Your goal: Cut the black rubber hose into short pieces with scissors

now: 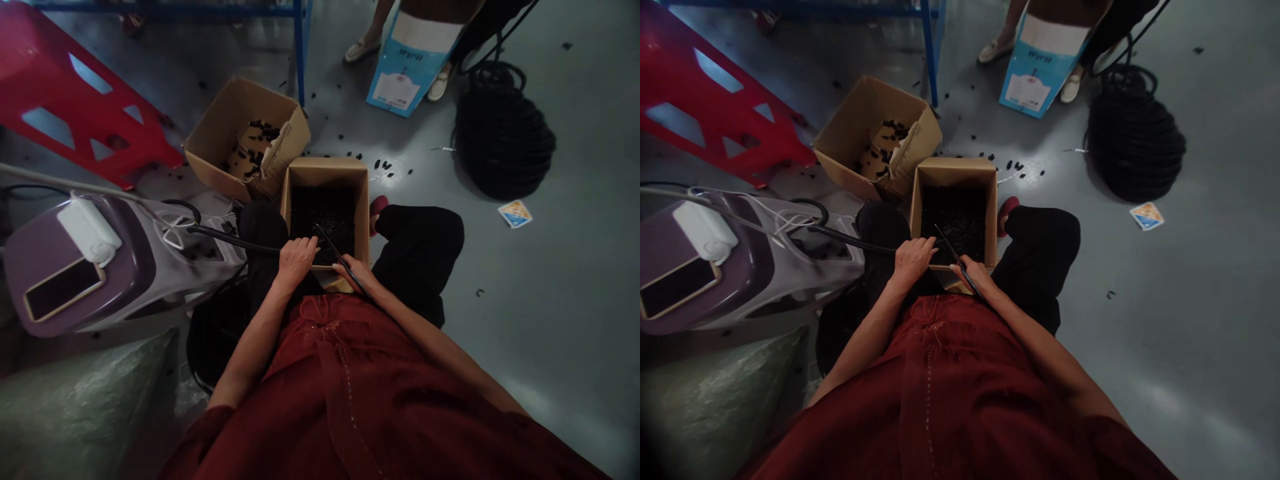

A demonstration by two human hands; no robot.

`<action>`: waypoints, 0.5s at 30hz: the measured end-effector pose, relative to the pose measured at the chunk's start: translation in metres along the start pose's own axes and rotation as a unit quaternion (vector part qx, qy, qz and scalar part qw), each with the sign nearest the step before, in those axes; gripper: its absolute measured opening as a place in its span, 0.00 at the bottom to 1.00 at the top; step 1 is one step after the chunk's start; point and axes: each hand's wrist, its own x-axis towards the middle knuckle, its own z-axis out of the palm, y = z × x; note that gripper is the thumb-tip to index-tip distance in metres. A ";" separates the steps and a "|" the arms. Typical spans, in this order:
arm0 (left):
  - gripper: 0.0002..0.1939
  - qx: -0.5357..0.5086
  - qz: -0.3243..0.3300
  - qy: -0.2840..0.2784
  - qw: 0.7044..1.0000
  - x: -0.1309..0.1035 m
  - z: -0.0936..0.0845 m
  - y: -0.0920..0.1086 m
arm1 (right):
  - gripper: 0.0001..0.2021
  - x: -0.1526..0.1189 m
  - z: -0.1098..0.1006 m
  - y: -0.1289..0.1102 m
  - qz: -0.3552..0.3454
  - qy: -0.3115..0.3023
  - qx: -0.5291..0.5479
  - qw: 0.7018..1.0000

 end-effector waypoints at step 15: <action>0.18 -0.020 -0.002 0.036 0.999 0.000 0.000 0.001 | 0.14 0.003 0.003 0.006 0.022 0.012 0.014 1.000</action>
